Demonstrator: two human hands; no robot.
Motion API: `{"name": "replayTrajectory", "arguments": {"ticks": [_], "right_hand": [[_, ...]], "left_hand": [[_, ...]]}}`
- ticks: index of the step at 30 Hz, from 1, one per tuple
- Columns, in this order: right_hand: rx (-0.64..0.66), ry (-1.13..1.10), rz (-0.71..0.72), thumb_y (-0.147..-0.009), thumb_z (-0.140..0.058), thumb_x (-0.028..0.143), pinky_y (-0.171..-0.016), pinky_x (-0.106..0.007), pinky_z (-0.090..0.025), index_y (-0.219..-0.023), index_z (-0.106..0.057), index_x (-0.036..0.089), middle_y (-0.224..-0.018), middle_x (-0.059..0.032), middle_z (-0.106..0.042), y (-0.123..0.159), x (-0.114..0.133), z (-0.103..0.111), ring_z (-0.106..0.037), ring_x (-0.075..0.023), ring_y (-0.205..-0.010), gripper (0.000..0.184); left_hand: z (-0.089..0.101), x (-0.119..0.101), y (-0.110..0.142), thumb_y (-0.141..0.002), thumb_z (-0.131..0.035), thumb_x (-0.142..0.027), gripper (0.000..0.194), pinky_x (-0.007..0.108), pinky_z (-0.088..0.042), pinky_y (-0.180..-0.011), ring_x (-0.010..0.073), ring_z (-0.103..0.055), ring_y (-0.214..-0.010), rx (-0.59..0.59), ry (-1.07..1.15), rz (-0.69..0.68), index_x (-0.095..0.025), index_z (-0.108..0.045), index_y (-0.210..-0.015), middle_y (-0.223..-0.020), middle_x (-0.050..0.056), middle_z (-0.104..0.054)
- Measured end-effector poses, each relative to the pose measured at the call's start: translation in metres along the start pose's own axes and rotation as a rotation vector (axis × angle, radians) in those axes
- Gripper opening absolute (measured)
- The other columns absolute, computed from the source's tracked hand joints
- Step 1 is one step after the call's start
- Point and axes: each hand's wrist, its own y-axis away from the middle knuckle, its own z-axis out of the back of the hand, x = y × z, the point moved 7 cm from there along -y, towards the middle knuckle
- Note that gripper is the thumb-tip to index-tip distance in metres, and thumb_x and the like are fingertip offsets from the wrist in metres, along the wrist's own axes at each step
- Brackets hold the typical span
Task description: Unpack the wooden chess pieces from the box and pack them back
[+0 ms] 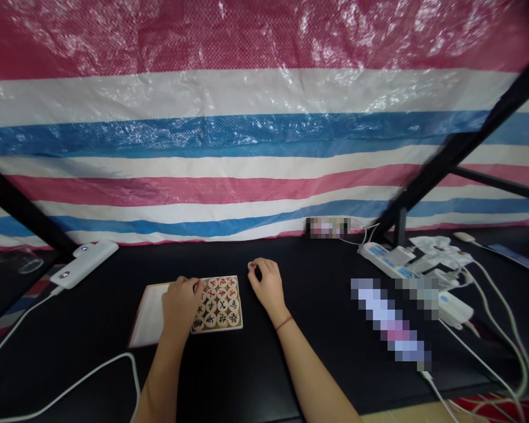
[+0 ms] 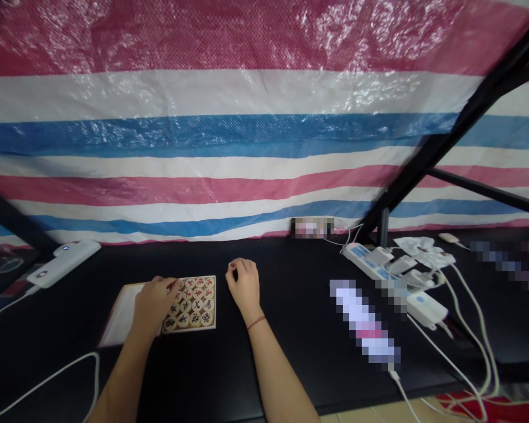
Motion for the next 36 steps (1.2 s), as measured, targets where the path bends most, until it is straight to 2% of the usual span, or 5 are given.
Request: {"name": "replayTrajectory", "arguments": {"ticks": [5, 8, 18, 32, 36], "right_hand": [[0.205, -0.166, -0.061, -0.091, -0.047, 0.026, -0.065, -0.022, -0.043, -0.088, -0.066, 0.021, -0.075, -0.0014, -0.067, 0.012, 0.018, -0.016, -0.061, -0.0141, -0.065, 0.02], [0.261, -0.173, -0.093, -0.091, -0.048, 0.026, -0.063, -0.02, -0.041, -0.088, -0.067, 0.022, -0.072, 0.0003, -0.067, 0.016, 0.024, -0.022, -0.062, -0.0131, -0.063, 0.019], [0.285, -0.185, -0.148, -0.088, -0.049, 0.026, -0.058, -0.019, -0.039, -0.093, -0.067, 0.022, -0.065, 0.0015, -0.063, 0.015, 0.017, -0.027, -0.06, -0.0127, -0.058, 0.019], [0.284, -0.241, -0.136, -0.088, -0.049, 0.026, -0.057, -0.02, -0.039, -0.092, -0.066, 0.021, -0.063, 0.0023, -0.06, 0.015, 0.017, -0.027, -0.057, -0.0119, -0.057, 0.018], [0.168, -0.278, -0.128, -0.088, -0.05, 0.026, -0.06, -0.021, -0.044, -0.096, -0.066, 0.019, -0.077, -0.0017, -0.065, 0.015, 0.019, -0.019, -0.058, -0.0127, -0.062, 0.019]], "left_hand": [[-0.002, -0.009, 0.003, -0.094, -0.038, -0.035, 0.038, 0.036, -0.044, -0.075, 0.0287, -0.061, -0.098, 0.031, -0.065, -0.013, -0.019, -0.071, -0.103, -0.1, 0.012, -0.065], [-0.001, -0.011, 0.005, -0.095, -0.036, -0.033, 0.039, 0.038, -0.044, -0.077, 0.0292, -0.062, -0.098, 0.024, -0.089, -0.018, -0.017, -0.07, -0.104, -0.102, 0.013, -0.066], [-0.004, -0.012, 0.005, -0.096, -0.033, -0.029, 0.037, 0.04, -0.043, -0.08, 0.0277, -0.063, -0.096, 0.063, -0.083, -0.014, -0.014, -0.066, -0.104, -0.103, 0.014, -0.065], [-0.005, -0.009, 0.001, -0.093, -0.042, -0.026, 0.023, 0.039, -0.039, -0.082, 0.0252, -0.058, -0.099, 0.038, 0.071, -0.06, -0.023, -0.065, -0.091, -0.102, 0.005, -0.067], [0.002, -0.003, -0.003, -0.092, -0.045, -0.027, 0.021, 0.042, -0.04, -0.088, 0.0243, -0.059, -0.096, -0.079, 0.223, -0.091, -0.022, -0.066, -0.089, -0.097, 0.005, -0.067]]}}
